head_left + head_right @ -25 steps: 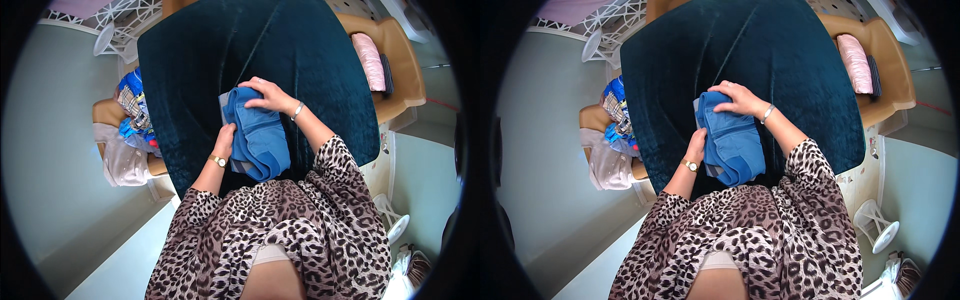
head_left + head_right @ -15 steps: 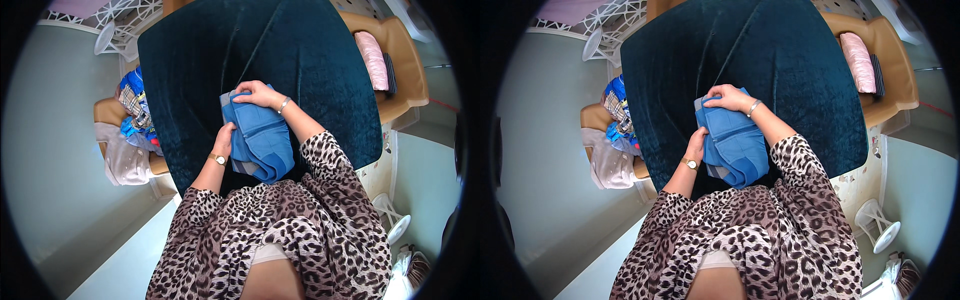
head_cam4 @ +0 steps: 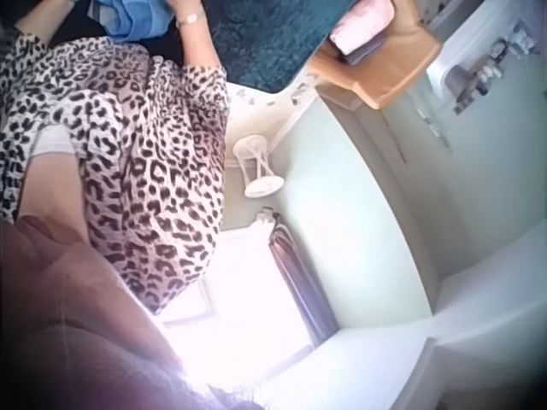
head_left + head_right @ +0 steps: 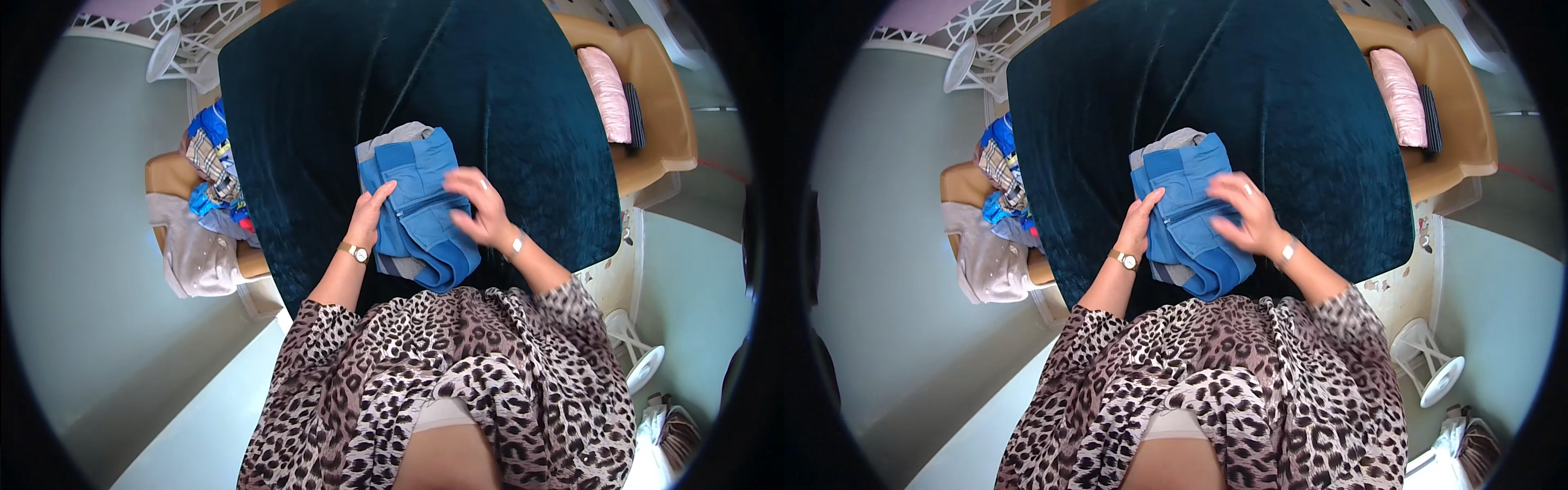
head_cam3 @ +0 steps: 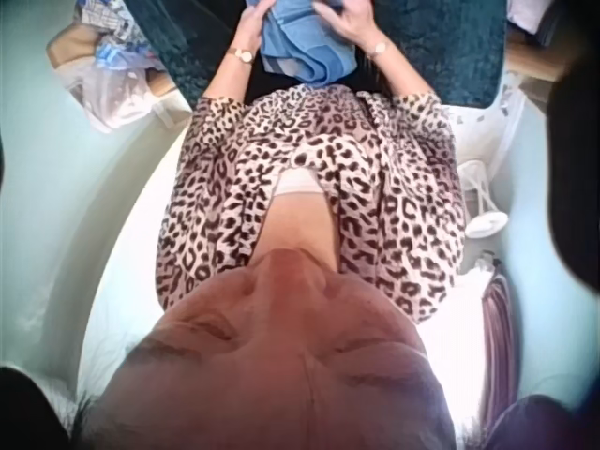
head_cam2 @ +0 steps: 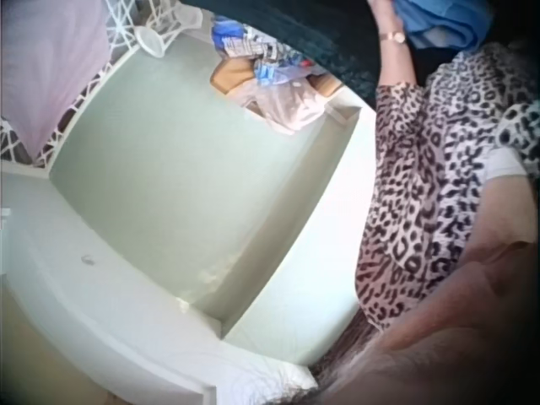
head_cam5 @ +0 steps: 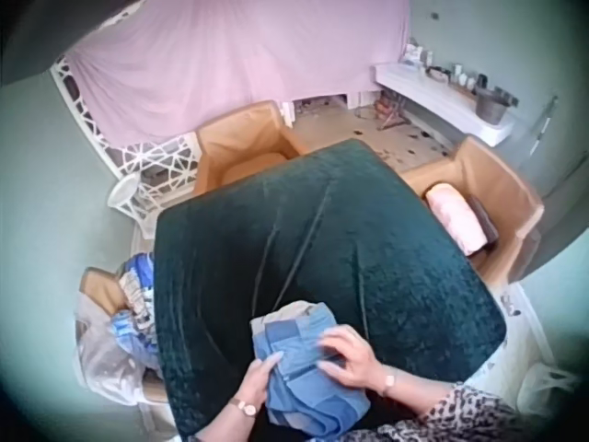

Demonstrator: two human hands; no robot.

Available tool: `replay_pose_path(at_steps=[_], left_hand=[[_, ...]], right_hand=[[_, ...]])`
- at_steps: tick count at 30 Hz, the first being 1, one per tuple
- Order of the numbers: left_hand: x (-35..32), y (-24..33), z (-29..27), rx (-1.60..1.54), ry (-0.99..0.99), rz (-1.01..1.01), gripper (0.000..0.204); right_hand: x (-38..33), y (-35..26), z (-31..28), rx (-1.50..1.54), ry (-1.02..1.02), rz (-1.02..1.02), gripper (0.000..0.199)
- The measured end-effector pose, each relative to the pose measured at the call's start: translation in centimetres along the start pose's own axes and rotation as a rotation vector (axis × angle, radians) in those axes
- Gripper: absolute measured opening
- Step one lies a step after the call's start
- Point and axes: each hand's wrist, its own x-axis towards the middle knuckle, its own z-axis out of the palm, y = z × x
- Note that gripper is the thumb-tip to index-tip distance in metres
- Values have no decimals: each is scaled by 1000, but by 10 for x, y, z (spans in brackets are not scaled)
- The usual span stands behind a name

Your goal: The person folds a blue jacket and a beige sweater on a dark green table. The person smooths and aligns each garment, folds sleeves and sides, and stacks the finished items on the table.

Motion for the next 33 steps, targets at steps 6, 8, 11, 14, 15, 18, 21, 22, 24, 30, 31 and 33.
replay_pose_path(at_steps=[6, 8, 11, 14, 15, 18, 21, 22, 24, 30, 31, 33], left_hand=[[5, 1, -4, -24, -36, -40, 66], [9, 1, -9, -19, -37, -26, 71], [9, 4, -9, 9, -44, -40, 67], [8, 9, -7, 44, -43, -46, 64], [7, 9, -6, 52, -40, -45, 63], [11, 5, -10, 55, 5, -9, 61], [6, 9, -11, 89, -38, -33, 63], [4, 10, -9, 73, -55, -33, 64], [5, 7, -13, 52, -49, -44, 61], [10, 1, -20, -3, -52, 10, 48], [9, -1, -22, -39, -47, 11, 48], [8, -2, -29, -25, -23, 23, 49]], right_hand=[[-78, -46, -6, -92, -372, -99, 78], [-69, -49, 8, -158, -328, -72, 75], [-73, -32, 23, -207, -111, -44, 61], [-75, -27, 50, -370, 129, 53, 43], [-71, -29, 59, -393, 71, 58, 42], [-80, -38, 84, -175, -332, 61, 39], [-70, -39, 63, 59, -399, 70, 33], [-68, -32, 55, 34, -364, 47, 29], [-52, -20, 47, -99, -231, -72, 24], [-22, 19, 74, -177, -324, -53, 77], [-23, 23, 79, -183, -332, -46, 78], [-28, 29, 87, -196, -346, -29, 79]])
